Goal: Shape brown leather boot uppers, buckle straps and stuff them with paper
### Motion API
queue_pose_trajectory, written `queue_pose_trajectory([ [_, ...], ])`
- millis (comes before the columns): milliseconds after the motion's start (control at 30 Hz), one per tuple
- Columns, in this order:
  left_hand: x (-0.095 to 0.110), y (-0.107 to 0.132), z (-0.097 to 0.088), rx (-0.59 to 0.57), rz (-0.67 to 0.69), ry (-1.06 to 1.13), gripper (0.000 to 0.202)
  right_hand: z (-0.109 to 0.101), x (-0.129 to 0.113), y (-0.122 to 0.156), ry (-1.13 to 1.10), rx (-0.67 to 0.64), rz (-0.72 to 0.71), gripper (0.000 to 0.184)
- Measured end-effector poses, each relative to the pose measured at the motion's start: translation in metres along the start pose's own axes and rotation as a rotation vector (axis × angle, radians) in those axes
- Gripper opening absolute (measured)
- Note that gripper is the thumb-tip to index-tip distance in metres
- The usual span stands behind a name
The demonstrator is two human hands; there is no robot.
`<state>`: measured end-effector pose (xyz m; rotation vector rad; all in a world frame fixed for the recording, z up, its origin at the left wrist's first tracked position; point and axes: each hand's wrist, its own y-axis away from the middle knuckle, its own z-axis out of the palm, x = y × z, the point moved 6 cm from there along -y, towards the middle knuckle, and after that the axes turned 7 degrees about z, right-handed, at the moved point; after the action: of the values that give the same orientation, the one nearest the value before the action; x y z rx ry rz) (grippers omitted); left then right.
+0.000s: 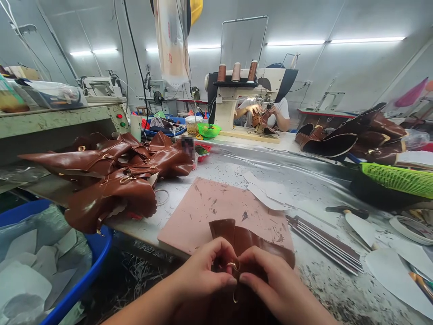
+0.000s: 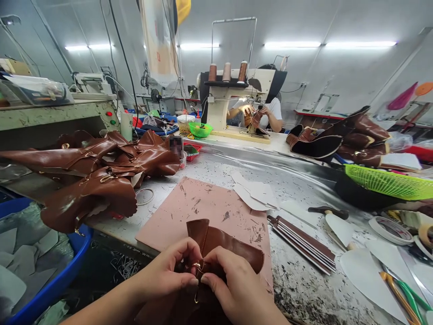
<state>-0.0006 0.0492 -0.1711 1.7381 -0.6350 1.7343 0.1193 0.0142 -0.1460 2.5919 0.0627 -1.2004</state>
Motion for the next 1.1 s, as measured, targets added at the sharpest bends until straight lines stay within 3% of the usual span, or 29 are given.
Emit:
queue_pose_trajectory([
  [100,0.002,0.003,-0.004,0.030,0.058,-0.146,0.024,0.000,0.005,-0.002,-0.077,0.057,-0.040,0.012],
  [233,0.012,0.014,-0.012,0.237,0.228,-0.664,0.020,-0.001,0.014,-0.005,-0.148,0.126,-0.044,0.006],
  [367,0.011,0.021,0.002,0.152,0.188,-0.901,0.014,-0.002,0.011,-0.007,-0.155,0.127,-0.058,0.010],
  [467,0.014,0.023,0.007,0.122,0.135,-0.844,0.009,-0.003,0.011,-0.007,-0.146,0.137,-0.054,0.016],
  [667,-0.004,0.027,0.006,0.013,-0.162,-0.346,0.017,0.001,0.019,-0.005,-0.145,0.115,-0.017,0.021],
  [833,-0.004,0.028,0.008,0.026,-0.098,-0.390,0.016,0.008,0.011,-0.006,-0.094,0.050,-0.017,0.022],
  [933,0.002,0.029,0.011,0.045,-0.046,-0.466,0.020,0.009,0.007,-0.007,-0.093,0.114,-0.046,0.013],
  [1100,0.009,0.032,0.014,-0.029,-0.002,-0.517,0.020,0.009,0.008,-0.007,-0.179,0.197,-0.089,0.009],
])
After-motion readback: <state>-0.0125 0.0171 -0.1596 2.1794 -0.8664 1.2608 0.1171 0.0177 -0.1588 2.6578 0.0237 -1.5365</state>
